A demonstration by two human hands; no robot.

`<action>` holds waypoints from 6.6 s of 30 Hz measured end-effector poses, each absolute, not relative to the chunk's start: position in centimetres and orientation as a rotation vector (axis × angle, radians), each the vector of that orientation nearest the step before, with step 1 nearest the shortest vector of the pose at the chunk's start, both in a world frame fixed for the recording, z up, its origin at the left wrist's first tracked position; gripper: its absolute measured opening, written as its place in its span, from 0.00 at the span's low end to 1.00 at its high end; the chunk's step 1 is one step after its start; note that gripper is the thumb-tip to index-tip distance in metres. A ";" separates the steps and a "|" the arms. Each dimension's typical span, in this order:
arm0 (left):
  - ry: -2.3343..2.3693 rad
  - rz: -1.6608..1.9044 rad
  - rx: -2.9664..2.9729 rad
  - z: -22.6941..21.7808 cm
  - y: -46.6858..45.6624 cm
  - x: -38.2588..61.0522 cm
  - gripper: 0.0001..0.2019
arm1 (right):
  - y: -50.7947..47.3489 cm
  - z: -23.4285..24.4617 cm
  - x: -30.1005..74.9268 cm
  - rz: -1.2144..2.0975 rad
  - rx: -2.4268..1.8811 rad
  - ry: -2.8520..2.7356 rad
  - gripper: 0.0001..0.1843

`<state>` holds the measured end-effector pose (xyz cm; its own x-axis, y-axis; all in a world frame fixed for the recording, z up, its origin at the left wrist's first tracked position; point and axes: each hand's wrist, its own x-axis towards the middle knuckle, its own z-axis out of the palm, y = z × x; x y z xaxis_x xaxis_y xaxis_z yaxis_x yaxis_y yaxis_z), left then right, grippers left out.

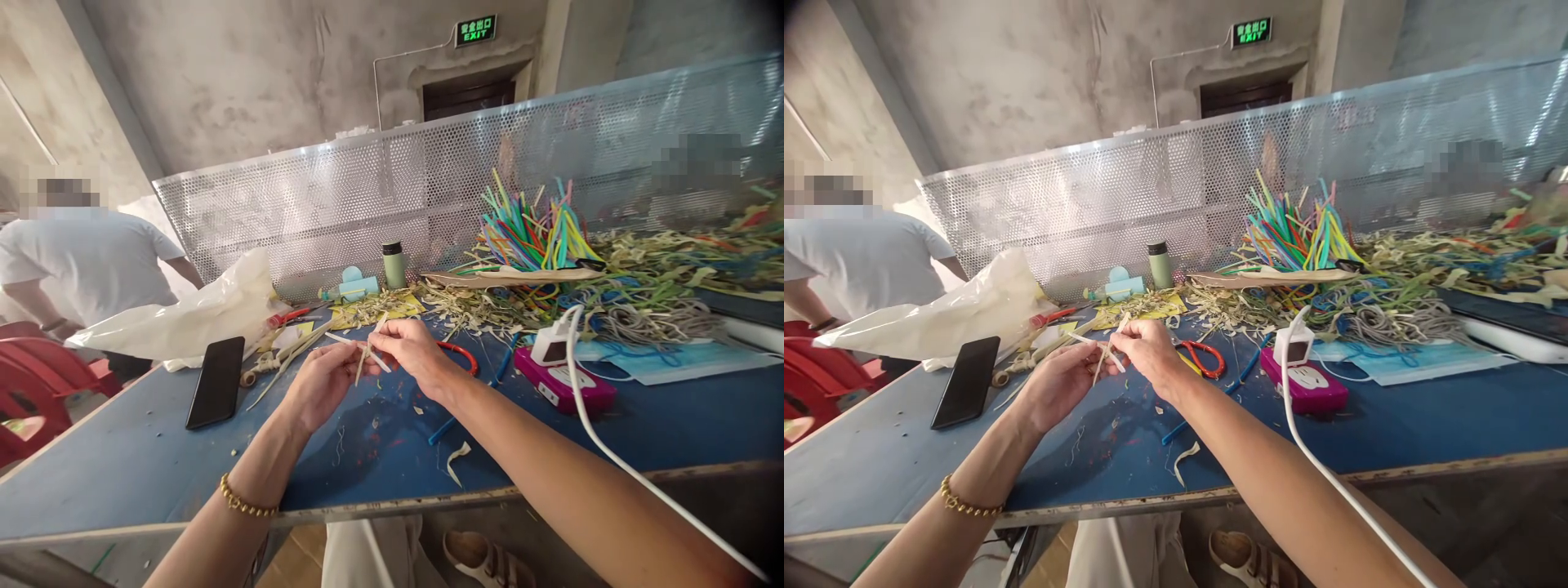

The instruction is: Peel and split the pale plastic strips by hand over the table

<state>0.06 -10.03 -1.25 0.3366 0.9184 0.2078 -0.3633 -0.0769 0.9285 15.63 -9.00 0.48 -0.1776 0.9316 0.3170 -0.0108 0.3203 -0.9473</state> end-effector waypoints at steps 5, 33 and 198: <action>0.606 1.176 1.229 -1.0 -10.2 -0.1 0.05 | -8.9 0.4 15.8 1.108 -0.835 -1.468 0.15; 0.532 1.111 1.136 -0.4 -10.3 -0.7 0.14 | -9.4 1.3 17.7 1.041 -0.576 -1.970 0.05; 0.572 1.184 1.289 -0.9 -10.0 -1.0 0.09 | -9.2 0.1 16.7 0.866 -0.692 -1.881 0.04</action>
<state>-0.96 -9.99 -0.88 0.3534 0.8954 0.2710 -0.3443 -0.1449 0.9276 16.74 -9.20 0.11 -0.4170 0.7545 0.5067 0.1055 0.5939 -0.7976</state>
